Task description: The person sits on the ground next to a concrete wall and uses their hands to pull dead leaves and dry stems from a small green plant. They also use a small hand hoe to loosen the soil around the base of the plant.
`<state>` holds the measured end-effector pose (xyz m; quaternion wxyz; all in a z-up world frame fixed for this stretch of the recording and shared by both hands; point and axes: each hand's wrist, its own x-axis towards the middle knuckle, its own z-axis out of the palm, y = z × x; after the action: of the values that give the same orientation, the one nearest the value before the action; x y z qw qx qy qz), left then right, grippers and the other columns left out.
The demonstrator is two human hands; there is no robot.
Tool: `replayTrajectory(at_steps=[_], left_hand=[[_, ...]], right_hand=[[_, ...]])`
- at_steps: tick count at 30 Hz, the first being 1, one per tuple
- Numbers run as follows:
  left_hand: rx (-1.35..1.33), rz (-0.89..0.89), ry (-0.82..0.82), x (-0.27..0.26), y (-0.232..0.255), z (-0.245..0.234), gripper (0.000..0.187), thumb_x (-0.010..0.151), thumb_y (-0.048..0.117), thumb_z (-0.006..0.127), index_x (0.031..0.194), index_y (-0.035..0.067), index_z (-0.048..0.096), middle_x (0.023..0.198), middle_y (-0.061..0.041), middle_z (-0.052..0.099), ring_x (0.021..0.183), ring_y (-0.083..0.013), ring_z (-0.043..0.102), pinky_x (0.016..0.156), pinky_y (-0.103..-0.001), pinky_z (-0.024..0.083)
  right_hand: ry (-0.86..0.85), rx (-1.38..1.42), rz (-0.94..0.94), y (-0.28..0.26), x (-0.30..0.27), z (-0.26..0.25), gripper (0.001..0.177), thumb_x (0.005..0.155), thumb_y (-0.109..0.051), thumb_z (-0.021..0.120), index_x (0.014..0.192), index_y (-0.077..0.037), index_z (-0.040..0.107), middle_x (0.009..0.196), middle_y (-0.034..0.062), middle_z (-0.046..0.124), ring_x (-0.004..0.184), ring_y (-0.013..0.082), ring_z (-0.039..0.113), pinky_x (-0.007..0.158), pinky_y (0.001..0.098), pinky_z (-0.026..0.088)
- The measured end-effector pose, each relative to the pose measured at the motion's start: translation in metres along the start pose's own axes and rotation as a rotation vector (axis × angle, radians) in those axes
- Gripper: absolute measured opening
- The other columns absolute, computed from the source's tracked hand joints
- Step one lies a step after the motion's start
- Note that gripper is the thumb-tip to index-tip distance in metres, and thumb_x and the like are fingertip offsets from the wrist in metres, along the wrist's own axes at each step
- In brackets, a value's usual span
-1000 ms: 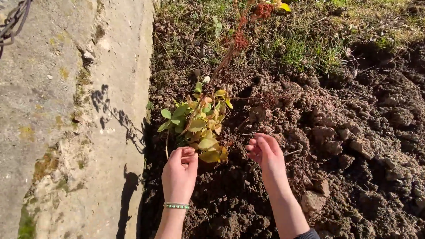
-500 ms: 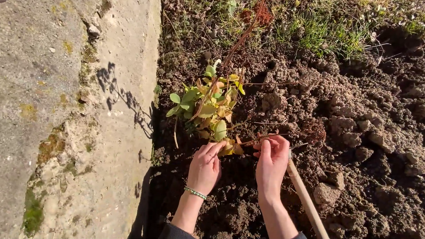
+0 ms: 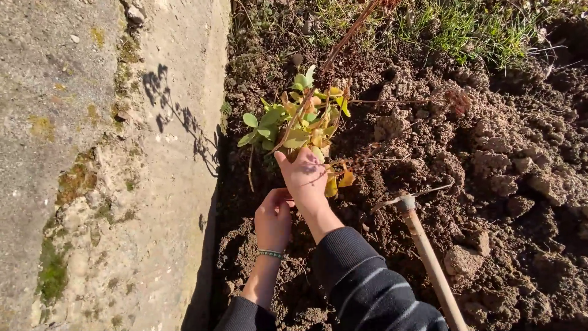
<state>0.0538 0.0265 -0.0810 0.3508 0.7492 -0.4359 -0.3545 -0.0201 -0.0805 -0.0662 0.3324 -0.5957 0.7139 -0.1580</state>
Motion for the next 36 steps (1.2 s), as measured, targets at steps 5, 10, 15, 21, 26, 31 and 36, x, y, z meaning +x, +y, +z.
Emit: replayTrajectory(at_steps=[5,10,15,21,26,31,36], left_hand=[[0.034,0.031,0.117,0.015,0.015,-0.009,0.021,0.097,0.01,0.057,0.108,0.02,0.072,0.097,-0.003,0.078,0.095,-0.0246,0.074,0.085,-0.041,0.059],[-0.052,-0.036,0.184,0.044,-0.002,0.011,0.024,0.102,0.018,0.056,0.121,0.013,0.07,0.108,-0.013,0.076,0.099,-0.0297,0.073,0.087,-0.041,0.06],[-0.174,0.111,0.149,0.057,0.011,0.015,0.042,0.091,0.007,0.061,0.132,0.014,0.063,0.126,-0.015,0.067,0.109,-0.0322,0.069,0.091,-0.042,0.06],[0.025,0.123,0.286,0.062,0.03,0.016,0.022,0.099,0.018,0.059,0.115,0.014,0.073,0.113,-0.005,0.074,0.098,-0.0249,0.073,0.083,-0.036,0.061],[0.375,0.224,0.257,0.076,0.006,0.033,0.028,0.104,0.021,0.051,0.127,0.016,0.066,0.113,-0.007,0.072,0.094,-0.0269,0.073,0.077,-0.039,0.062],[0.19,0.192,0.143,0.087,0.003,0.025,0.043,0.095,-0.004,0.055,0.137,-0.005,0.056,0.121,-0.037,0.062,0.104,-0.0516,0.066,0.092,-0.057,0.056],[0.825,0.256,0.269,0.088,0.02,0.024,0.024,0.105,0.028,0.049,0.107,0.016,0.07,0.08,-0.006,0.076,0.064,-0.0249,0.075,0.057,-0.038,0.059]], right_hand=[[0.07,0.119,-0.065,0.001,-0.025,-0.007,0.034,0.098,-0.034,0.064,0.088,-0.002,0.07,0.074,0.0174,0.071,0.079,0.0362,0.075,0.071,0.0456,0.06],[-0.063,0.144,-0.022,0.009,-0.049,-0.035,0.037,0.097,-0.038,0.065,0.098,-0.002,0.076,0.08,0.017,0.074,0.083,0.0372,0.075,0.068,0.0448,0.059],[-0.299,0.232,0.069,0.027,-0.068,-0.063,0.036,0.099,-0.034,0.06,0.08,-0.006,0.07,0.052,0.0038,0.062,0.053,0.0194,0.063,0.057,0.031,0.054],[-0.267,0.632,0.186,0.016,-0.076,-0.081,0.034,0.098,-0.016,0.055,0.119,0.008,0.068,0.083,0.0188,0.075,0.066,0.02,0.075,0.061,0.0296,0.063],[-0.201,0.409,0.108,0.009,-0.07,-0.063,0.038,0.098,-0.018,0.053,0.131,-0.001,0.065,0.11,0.0257,0.07,0.107,0.0384,0.069,0.088,0.0484,0.056],[-0.174,0.314,0.04,-0.004,-0.059,-0.045,0.044,0.101,-0.011,0.048,0.143,0.002,0.054,0.125,0.0343,0.065,0.123,0.0475,0.061,0.104,0.0547,0.051],[-0.063,-0.199,-0.135,0.025,-0.008,0.016,0.031,0.099,-0.024,0.053,0.121,-0.004,0.061,0.086,0.0225,0.073,0.088,0.0434,0.074,0.078,0.0529,0.061]])
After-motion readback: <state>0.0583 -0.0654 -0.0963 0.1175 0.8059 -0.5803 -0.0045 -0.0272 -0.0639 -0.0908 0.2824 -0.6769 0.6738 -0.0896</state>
